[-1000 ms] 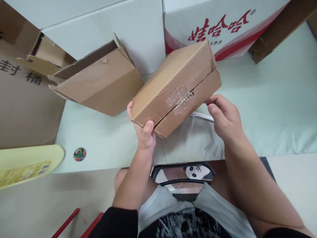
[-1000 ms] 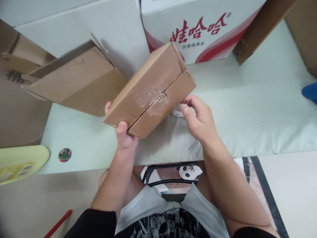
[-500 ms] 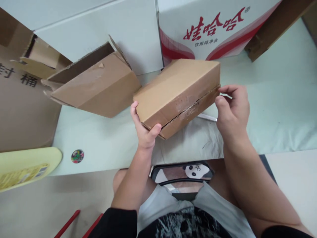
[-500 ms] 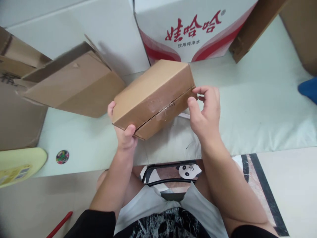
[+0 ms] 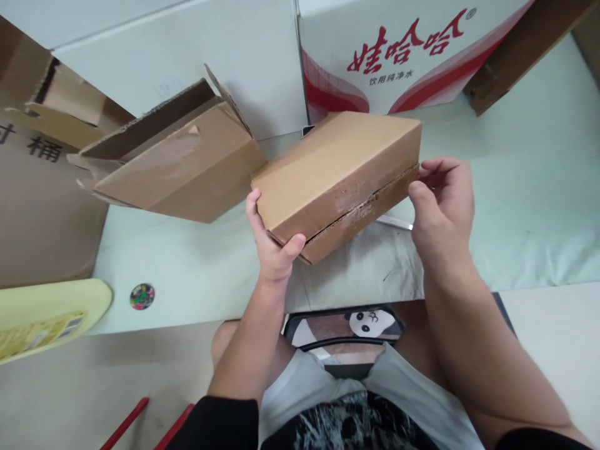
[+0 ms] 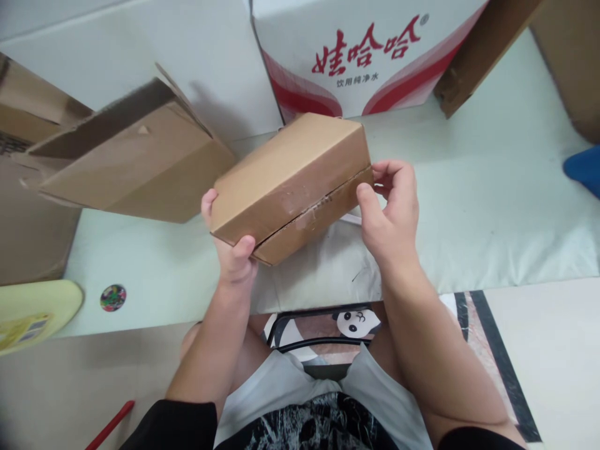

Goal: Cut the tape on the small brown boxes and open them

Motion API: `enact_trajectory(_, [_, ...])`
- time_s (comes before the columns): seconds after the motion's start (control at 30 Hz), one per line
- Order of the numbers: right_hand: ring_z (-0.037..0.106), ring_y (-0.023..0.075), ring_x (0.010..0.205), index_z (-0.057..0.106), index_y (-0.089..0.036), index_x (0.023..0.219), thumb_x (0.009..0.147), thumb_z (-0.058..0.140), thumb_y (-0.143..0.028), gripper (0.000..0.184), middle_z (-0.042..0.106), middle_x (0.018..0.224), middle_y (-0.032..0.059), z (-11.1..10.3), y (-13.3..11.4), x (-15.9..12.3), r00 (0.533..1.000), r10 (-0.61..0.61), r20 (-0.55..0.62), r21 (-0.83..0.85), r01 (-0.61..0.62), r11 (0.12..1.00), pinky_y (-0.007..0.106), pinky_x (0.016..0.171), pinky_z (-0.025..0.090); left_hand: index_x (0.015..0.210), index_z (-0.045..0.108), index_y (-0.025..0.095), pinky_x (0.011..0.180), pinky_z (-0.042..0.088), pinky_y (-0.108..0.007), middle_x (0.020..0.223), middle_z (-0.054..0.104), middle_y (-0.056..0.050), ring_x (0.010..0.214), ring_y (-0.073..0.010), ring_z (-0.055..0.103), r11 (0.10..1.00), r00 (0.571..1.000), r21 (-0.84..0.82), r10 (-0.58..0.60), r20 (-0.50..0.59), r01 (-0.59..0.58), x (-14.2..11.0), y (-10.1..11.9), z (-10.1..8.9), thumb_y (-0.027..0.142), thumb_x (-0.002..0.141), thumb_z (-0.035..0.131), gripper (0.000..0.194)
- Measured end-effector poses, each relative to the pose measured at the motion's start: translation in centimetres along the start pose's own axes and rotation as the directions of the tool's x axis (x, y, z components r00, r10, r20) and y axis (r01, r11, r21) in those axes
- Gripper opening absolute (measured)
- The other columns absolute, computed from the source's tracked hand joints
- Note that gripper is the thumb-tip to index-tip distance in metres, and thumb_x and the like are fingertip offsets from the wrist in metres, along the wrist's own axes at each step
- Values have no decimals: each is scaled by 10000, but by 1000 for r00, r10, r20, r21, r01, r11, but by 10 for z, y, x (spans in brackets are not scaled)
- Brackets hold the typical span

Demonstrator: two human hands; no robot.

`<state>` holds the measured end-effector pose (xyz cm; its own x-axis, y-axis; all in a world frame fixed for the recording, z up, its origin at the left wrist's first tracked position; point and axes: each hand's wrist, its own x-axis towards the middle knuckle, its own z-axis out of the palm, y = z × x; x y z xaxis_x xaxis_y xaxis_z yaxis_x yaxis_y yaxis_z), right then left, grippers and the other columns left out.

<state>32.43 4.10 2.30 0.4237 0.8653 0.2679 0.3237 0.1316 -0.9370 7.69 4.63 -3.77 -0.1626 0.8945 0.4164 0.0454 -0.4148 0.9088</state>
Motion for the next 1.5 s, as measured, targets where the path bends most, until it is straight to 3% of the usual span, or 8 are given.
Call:
enact_trajectory(0.33, [602, 203, 1003, 580, -243, 1030, 740, 616, -378, 322, 570, 1053, 38, -2, 9, 2, 998, 56, 1, -99, -55, 994, 456, 948, 526, 1515, 363, 454, 1136, 482, -478, 1409, 511, -45, 1345, -311, 550, 996, 990, -16, 87, 107, -86, -1, -7, 1, 772, 671, 852, 1026])
enact_trajectory(0.53, [606, 203, 998, 583, -250, 1009, 735, 628, -359, 299, 580, 1050, 38, -1, 8, 2, 998, 69, -8, -90, -69, 994, 456, 944, 524, 1531, 360, 440, 1142, 477, -490, 1396, 512, -53, 1327, -315, 561, 995, 989, 10, 97, 108, -98, -2, -5, 0, 772, 689, 844, 1027])
enact_trajectory(1.1, [623, 201, 958, 602, -214, 981, 708, 619, -406, 334, 620, 1013, 57, -4, -3, 5, 989, 147, 1, -69, -147, 987, 435, 881, 550, 1520, 372, 441, 1140, 467, -490, 1432, 500, -52, 1369, -325, 536, 999, 993, -5, 45, 112, -45, -1, -6, -2, 760, 684, 847, 1013])
enact_trajectory(1.5, [609, 168, 890, 578, -240, 948, 733, 620, -366, 253, 641, 949, 22, -4, -1, 5, 993, 118, -15, -92, -119, 989, 361, 805, 534, 1528, 345, 455, 1144, 459, -484, 1431, 493, -48, 1363, -315, 532, 999, 986, -25, 45, 159, -41, 0, -6, -8, 735, 689, 865, 1026])
